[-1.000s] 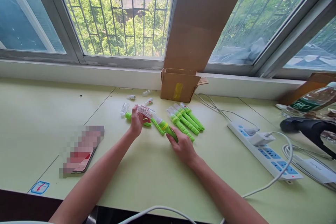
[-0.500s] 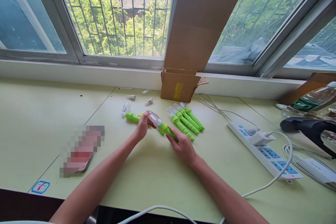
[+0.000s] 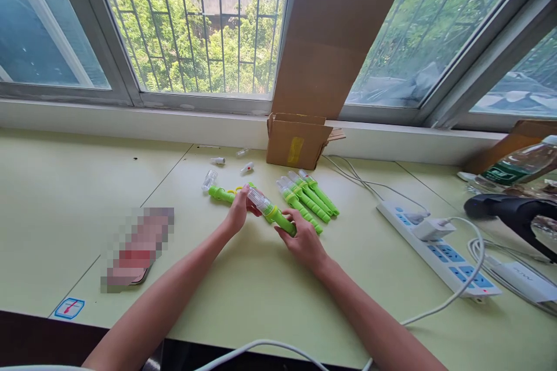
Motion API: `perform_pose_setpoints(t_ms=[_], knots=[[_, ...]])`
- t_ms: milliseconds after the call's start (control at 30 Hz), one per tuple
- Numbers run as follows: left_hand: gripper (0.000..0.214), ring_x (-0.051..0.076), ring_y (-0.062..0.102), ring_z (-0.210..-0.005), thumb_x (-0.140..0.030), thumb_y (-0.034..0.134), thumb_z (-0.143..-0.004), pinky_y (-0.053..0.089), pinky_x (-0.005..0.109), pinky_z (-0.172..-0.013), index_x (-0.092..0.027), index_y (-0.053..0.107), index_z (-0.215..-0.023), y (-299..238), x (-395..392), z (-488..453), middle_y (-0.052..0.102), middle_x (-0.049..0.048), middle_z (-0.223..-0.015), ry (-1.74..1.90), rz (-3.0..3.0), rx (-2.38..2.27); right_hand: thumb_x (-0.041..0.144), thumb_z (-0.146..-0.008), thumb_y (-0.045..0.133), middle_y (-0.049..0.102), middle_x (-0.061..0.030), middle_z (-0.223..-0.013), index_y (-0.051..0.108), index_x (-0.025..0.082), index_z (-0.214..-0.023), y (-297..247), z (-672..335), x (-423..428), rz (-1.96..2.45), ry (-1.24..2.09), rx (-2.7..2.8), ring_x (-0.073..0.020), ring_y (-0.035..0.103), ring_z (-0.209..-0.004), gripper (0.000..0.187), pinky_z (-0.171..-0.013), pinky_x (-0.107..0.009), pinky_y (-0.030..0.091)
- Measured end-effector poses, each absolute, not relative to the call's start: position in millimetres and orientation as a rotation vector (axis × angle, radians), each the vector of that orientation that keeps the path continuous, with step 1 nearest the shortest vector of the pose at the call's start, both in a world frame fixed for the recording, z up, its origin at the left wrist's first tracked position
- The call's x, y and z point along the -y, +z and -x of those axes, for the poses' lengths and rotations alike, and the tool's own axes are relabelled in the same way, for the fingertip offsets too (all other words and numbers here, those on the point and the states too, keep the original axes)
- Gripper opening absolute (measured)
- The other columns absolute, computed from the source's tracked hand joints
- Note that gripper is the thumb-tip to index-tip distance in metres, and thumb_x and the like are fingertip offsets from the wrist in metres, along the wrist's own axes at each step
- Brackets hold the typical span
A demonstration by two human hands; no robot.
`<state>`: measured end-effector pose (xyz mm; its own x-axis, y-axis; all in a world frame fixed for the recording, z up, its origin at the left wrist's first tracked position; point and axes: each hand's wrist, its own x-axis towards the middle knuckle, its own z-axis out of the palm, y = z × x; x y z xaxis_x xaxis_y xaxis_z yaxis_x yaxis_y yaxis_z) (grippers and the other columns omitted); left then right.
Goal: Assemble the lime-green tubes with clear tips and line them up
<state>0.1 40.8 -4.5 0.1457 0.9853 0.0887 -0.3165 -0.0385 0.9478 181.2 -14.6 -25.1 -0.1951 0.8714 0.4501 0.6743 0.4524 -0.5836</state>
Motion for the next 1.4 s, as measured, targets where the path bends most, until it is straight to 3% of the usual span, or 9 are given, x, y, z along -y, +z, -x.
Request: perform_pose_setpoints(t_ms=[133,333,567,733,867,967,1100,1400], knots=[[0.056,0.015,0.058,-0.052,-0.062,0.035,-0.079,0.046,0.026,-0.047,-0.013,0.060,-0.075,-4.1,-40.3,-0.5,0.063,0.0067,-0.064,1.279,-1.098,-0.822,0.035,-0.082,0.056,0.064,-0.0038,-0.080,0.052,0.019,-0.099,-25.2,-180.3,15.2,1.323,0.297,1.942,-0.0184,0.060,-0.065,0.024,-0.062,-0.029,0.046],[0.058,0.014,0.055,-0.047,-0.063,0.033,-0.079,0.046,0.026,-0.048,-0.012,0.059,-0.077,-3.4,-39.1,-0.7,0.063,0.0066,-0.062,1.256,-1.102,-0.816,0.038,-0.084,0.054,0.066,-0.0020,-0.081,0.057,0.019,-0.100,-21.4,-180.6,16.6,1.407,0.194,1.946,-0.0139,0.054,-0.051,0.025,-0.056,-0.027,0.042],[0.054,0.013,0.054,-0.046,-0.063,0.035,-0.079,0.046,0.026,-0.049,-0.013,0.056,-0.077,-2.7,-39.9,0.9,0.061,0.0042,-0.060,1.270,-1.053,-0.827,0.040,-0.086,0.051,0.069,-0.0056,-0.100,0.061,0.022,-0.109,-22.0,-182.0,13.8,1.351,0.199,1.927,-0.0188,0.065,-0.074,0.031,-0.068,-0.028,0.048],[0.056,0.013,0.055,-0.046,-0.063,0.033,-0.080,0.046,0.027,-0.048,-0.013,0.056,-0.078,-5.1,-40.6,1.6,0.061,0.0041,-0.059,1.266,-1.040,-0.839,0.038,-0.087,0.049,0.067,-0.0076,-0.105,0.058,0.021,-0.113,-22.6,-181.7,13.7,1.279,0.248,1.973,-0.0222,0.063,-0.090,0.032,-0.078,-0.031,0.048],[0.057,0.014,0.056,-0.049,-0.065,0.032,-0.079,0.046,0.027,-0.048,-0.013,0.057,-0.080,-6.2,-41.1,2.1,0.063,0.0049,-0.062,1.274,-1.027,-0.837,0.038,-0.080,0.059,0.066,-0.0074,-0.096,0.055,0.018,-0.109,-22.1,-181.2,14.8,1.287,0.262,1.930,-0.0215,0.062,-0.083,0.035,-0.070,-0.030,0.048],[0.058,0.015,0.057,-0.049,-0.065,0.032,-0.079,0.046,0.027,-0.048,-0.013,0.056,-0.079,-6.3,-41.5,2.3,0.063,0.0057,-0.062,1.272,-1.028,-0.819,0.035,-0.081,0.059,0.064,-0.0048,-0.086,0.055,0.019,-0.096,-21.2,-180.9,16.2,1.312,0.260,1.910,-0.0188,0.060,-0.073,0.022,-0.065,-0.028,0.046],[0.058,0.015,0.057,-0.047,-0.065,0.032,-0.079,0.046,0.027,-0.048,-0.012,0.055,-0.081,-6.8,-41.9,2.4,0.063,0.0060,-0.060,1.263,-1.026,-0.809,0.036,-0.084,0.055,0.065,-0.0045,-0.085,0.057,0.019,-0.095,-20.9,-181.1,17.4,1.349,0.247,1.914,-0.0180,0.060,-0.069,0.021,-0.061,-0.027,0.045],[0.058,0.015,0.056,-0.047,-0.064,0.030,-0.080,0.046,0.027,-0.048,-0.013,0.056,-0.081,-9.2,-43.0,3.1,0.063,0.0062,-0.061,1.266,-1.006,-0.821,0.039,-0.086,0.053,0.067,-0.0078,-0.097,0.058,0.019,-0.108,-21.6,-182.5,14.5,1.274,0.247,1.957,-0.0219,0.063,-0.085,0.030,-0.075,-0.031,0.048]])
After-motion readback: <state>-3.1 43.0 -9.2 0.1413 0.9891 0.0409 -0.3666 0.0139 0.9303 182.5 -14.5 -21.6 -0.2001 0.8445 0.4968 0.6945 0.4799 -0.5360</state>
